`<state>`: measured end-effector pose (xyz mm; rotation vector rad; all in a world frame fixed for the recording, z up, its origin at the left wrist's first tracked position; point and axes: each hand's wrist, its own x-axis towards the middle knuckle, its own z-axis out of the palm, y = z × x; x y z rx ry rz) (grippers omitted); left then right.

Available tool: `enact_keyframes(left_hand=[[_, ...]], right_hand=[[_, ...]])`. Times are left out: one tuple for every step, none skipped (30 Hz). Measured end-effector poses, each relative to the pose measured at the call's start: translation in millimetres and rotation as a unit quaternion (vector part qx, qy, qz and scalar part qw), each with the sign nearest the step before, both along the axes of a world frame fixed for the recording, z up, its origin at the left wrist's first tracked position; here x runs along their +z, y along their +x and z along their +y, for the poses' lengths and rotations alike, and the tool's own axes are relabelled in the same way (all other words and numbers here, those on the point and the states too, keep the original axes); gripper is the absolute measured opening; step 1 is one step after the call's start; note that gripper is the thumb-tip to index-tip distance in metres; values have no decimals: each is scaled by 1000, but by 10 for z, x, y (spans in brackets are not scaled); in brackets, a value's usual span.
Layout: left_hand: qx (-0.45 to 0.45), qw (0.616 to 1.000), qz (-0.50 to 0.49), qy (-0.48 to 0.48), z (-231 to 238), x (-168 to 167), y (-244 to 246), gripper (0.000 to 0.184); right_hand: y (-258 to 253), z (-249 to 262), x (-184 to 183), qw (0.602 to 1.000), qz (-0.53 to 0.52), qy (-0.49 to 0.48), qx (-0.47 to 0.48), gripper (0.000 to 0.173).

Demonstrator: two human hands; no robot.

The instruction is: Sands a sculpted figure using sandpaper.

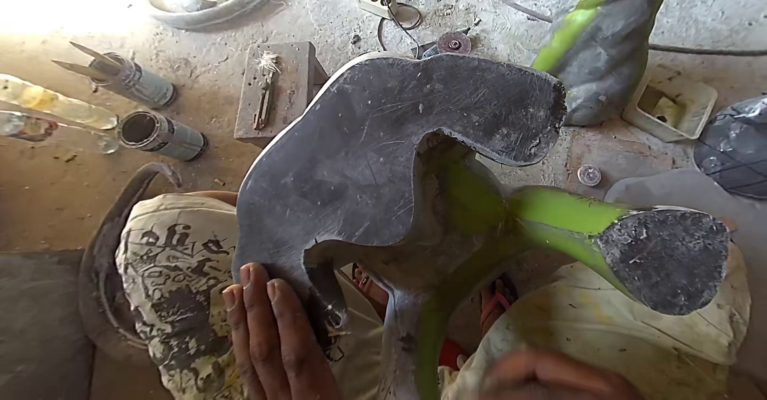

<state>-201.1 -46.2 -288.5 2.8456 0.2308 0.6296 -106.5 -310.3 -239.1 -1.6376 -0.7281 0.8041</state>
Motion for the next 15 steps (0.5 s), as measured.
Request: enact_keyframes(left_hand=[[-15,999,33,-36,-17,87,-9,130],[-21,997,44,-53,-32,134,-4,142],[-23,997,47,-60,-38,156,2,146],[-24,997,46,-61,-39,167,10,148],[-24,997,47,-59,-41,174,15,149],[-22,997,53,-57,-42,175,10,149],[-19,997,60,-53,-47,174,4,150],[-12,997,60,-46,-58,164,4,150],[-7,998,56,-41,-69,158,7,150],[-9,998,50,-38,-70,149,9,148],[-16,998,47,-42,-67,144,8,146],[-21,997,48,-48,-71,144,4,148],[-23,997,48,-52,-74,141,-2,149],[-22,997,49,-52,-86,150,-3,151],[-20,997,51,-54,-94,153,-6,152]], right_hand=[[-11,41,-46,998,-24,-24,-54,31],[-36,105,-94,991,-54,-62,-102,34],[-70,175,-146,982,-82,-99,-135,37],[-109,242,-196,974,-101,-126,-156,40],[-151,304,-241,969,-113,-145,-167,43],[-191,362,-278,965,-122,-155,-173,44],[-231,418,-307,962,-130,-160,-177,44],[-268,473,-330,960,-137,-162,-180,44],[-302,525,-345,958,-145,-166,-184,42],[-330,569,-350,955,-152,-172,-187,40],[-349,601,-342,953,-155,-180,-186,40],[-359,620,-323,952,-155,-192,-181,40],[-358,628,-302,952,-152,-202,-172,41],[-348,628,-277,953,-145,-210,-161,42],[-332,625,-251,955,-137,-215,-149,43]])
